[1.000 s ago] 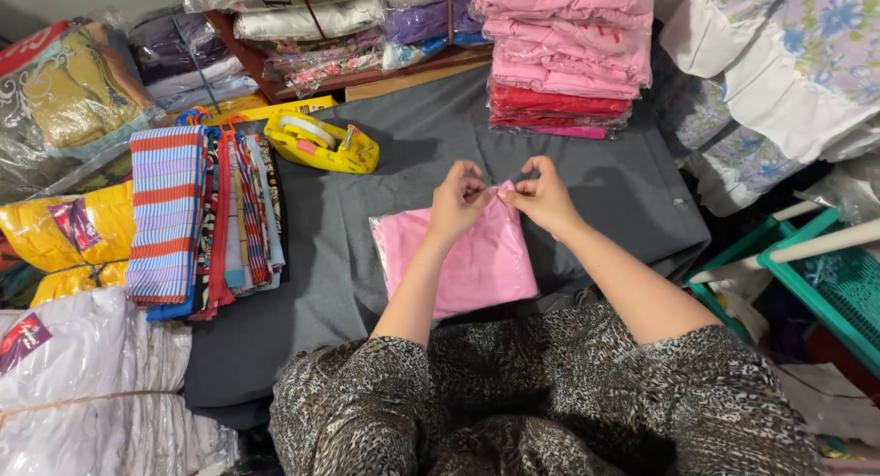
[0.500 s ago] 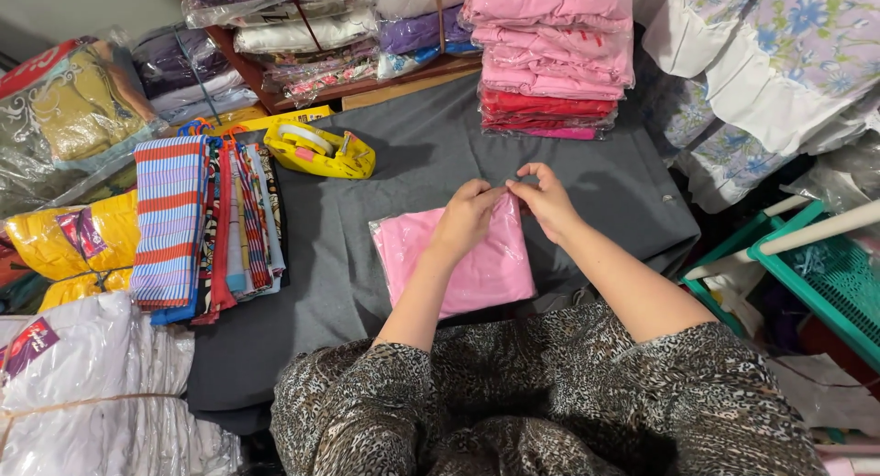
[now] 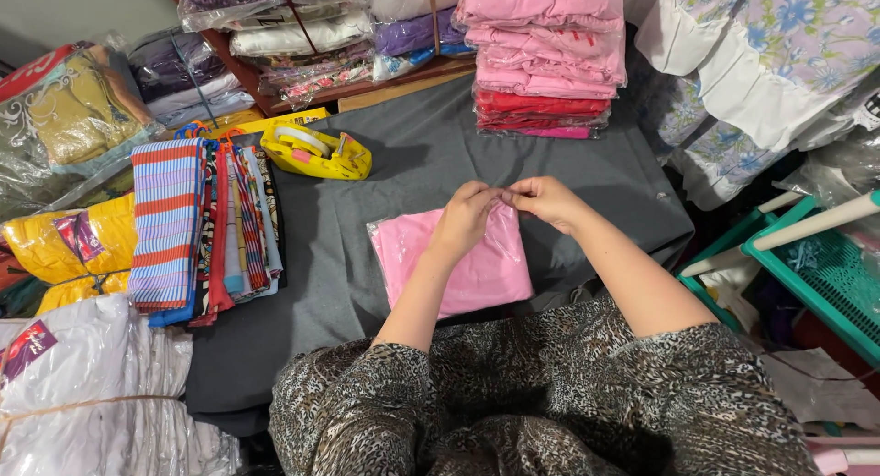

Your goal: Folding pink garments and placing them into individual plastic bags for storage or sale.

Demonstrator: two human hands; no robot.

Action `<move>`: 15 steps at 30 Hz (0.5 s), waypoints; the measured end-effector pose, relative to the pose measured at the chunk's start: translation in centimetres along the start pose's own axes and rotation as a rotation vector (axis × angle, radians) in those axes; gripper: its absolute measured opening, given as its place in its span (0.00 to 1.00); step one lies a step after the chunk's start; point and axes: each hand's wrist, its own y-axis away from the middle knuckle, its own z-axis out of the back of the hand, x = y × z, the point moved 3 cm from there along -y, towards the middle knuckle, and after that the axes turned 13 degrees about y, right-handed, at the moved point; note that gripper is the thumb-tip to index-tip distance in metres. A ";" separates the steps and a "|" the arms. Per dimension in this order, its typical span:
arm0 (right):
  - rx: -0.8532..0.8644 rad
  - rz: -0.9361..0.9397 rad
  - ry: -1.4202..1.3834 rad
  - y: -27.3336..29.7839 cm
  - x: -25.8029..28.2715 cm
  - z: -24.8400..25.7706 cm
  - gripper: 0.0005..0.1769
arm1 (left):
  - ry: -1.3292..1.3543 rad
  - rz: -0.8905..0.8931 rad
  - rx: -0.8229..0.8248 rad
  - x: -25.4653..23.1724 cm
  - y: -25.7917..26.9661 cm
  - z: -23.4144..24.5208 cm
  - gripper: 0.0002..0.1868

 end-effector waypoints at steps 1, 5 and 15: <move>0.034 -0.083 -0.021 -0.2 -0.6 0.0 0.16 | -0.002 -0.007 0.001 0.0 0.1 0.0 0.11; 0.097 -0.152 -0.087 -0.9 -1.1 0.2 0.10 | 0.004 0.004 0.006 -0.3 -0.1 -0.1 0.12; -0.004 0.222 -0.004 0.7 2.0 0.0 0.31 | -0.051 0.045 -0.047 0.5 0.0 -0.2 0.12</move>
